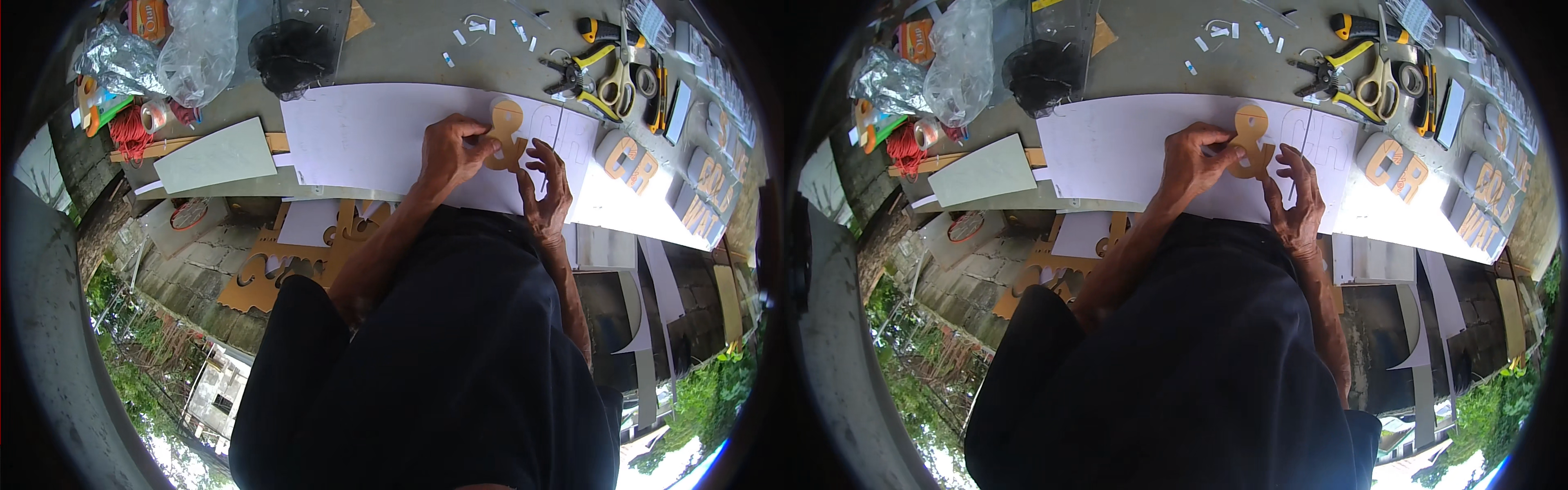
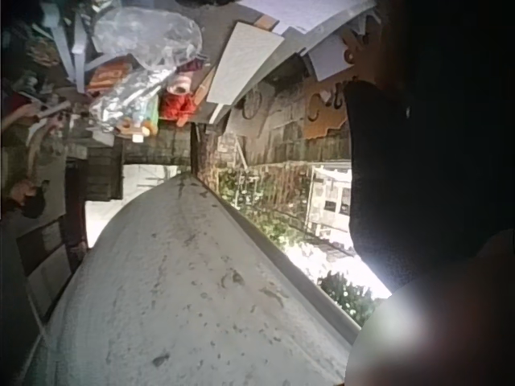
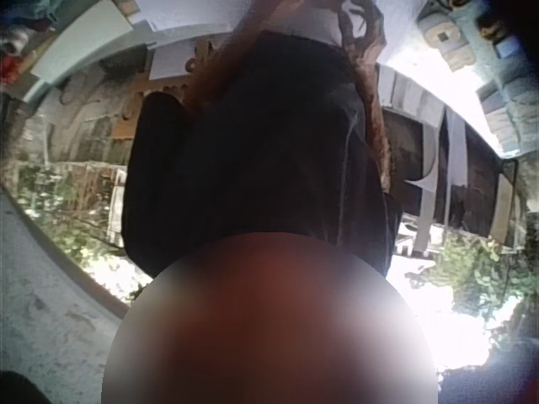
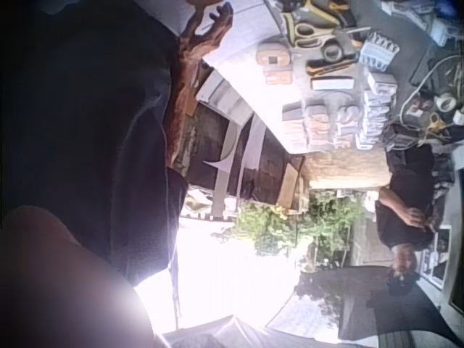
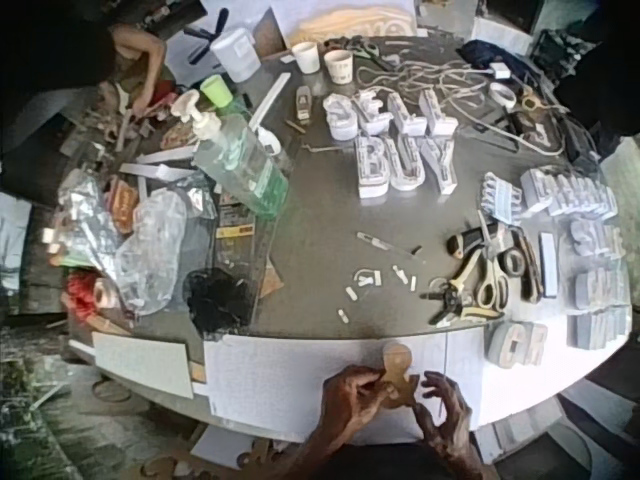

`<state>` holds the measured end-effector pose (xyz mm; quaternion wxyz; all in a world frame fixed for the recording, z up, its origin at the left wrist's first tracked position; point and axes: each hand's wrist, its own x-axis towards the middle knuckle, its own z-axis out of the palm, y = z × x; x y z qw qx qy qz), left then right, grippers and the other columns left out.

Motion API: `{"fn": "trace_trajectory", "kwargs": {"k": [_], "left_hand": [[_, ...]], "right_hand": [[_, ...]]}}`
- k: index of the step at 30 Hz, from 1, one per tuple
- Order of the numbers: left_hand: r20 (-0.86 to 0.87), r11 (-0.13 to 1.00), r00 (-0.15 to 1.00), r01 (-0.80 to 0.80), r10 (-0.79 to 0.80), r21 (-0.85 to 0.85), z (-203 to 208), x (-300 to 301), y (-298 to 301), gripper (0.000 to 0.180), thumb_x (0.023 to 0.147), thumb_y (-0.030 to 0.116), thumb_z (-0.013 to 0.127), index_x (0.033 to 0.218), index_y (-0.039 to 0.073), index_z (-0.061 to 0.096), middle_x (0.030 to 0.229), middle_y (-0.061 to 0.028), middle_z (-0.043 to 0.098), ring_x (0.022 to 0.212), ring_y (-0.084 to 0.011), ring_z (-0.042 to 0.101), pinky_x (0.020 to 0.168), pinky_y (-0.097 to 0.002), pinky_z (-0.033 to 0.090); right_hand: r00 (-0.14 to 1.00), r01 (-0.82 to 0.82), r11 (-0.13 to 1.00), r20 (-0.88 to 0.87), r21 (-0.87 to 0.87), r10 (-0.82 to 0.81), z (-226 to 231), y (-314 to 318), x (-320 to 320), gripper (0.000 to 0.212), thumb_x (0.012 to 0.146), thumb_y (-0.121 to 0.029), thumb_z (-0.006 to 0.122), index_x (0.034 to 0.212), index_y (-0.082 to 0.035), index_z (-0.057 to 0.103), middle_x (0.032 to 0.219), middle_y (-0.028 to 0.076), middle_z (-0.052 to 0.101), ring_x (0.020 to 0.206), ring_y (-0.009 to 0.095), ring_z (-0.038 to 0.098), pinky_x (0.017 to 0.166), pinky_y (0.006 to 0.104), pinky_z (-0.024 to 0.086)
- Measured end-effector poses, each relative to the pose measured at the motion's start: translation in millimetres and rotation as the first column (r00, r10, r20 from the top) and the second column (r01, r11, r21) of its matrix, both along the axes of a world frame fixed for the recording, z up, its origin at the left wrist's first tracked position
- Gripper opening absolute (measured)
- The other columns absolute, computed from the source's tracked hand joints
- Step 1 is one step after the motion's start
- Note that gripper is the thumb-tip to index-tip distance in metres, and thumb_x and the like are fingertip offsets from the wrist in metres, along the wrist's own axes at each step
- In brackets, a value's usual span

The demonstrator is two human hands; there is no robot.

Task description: The recorder is aligning, marking, and trimming foam/acrylic letters for a sign on a workshop table.

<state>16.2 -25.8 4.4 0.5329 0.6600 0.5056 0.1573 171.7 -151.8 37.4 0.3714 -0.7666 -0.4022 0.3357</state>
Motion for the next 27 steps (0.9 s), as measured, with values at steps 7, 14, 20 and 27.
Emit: {"fn": "trace_trajectory", "kwargs": {"k": [7,14,20,27], "left_hand": [[0.006,0.999,0.999,-0.035,0.035,-0.026,-2,-1,-3,0.034,0.077,0.017,0.089,0.105,0.000,0.079,0.100,-0.0145,0.076,0.082,-0.0230,0.076,0.075,-0.0331,0.060],[-0.027,1.000,0.999,-0.024,0.023,-0.012,-1,-1,-2,0.031,0.079,0.020,0.087,0.104,0.002,0.080,0.099,-0.0133,0.076,0.085,-0.0225,0.074,0.075,-0.0320,0.058],[0.009,1.000,1.000,-0.008,0.008,-0.014,-4,-4,1,0.032,0.077,0.025,0.089,0.100,0.004,0.081,0.093,-0.0136,0.077,0.079,-0.0236,0.074,0.075,-0.0336,0.057],[0.026,0.998,0.999,0.035,-0.034,-0.047,-2,-5,4,0.032,0.080,0.023,0.089,0.104,0.004,0.080,0.096,-0.0116,0.077,0.082,-0.0194,0.074,0.075,-0.0322,0.057]], "right_hand": [[0.985,-0.078,0.993,0.161,0.089,0.063,-13,15,-5,0.062,0.084,-0.003,0.078,0.142,-0.008,0.055,0.130,0.014,0.065,0.096,0.025,0.069,0.082,0.0379,0.058],[0.985,-0.083,0.992,0.160,0.098,0.067,-13,12,-4,0.061,0.087,-0.004,0.077,0.143,-0.007,0.053,0.132,0.017,0.063,0.110,0.029,0.067,0.087,0.0389,0.058],[0.986,0.026,0.993,0.160,0.116,-0.044,8,11,13,0.039,0.097,0.001,0.062,0.135,-0.006,0.058,0.124,0.016,0.067,0.103,0.026,0.071,0.085,0.0373,0.058],[0.981,0.097,0.994,0.164,0.059,-0.105,35,-9,43,0.031,0.101,0.005,0.053,0.127,-0.006,0.065,0.108,0.011,0.073,0.086,0.018,0.073,0.076,0.0315,0.058]]}}
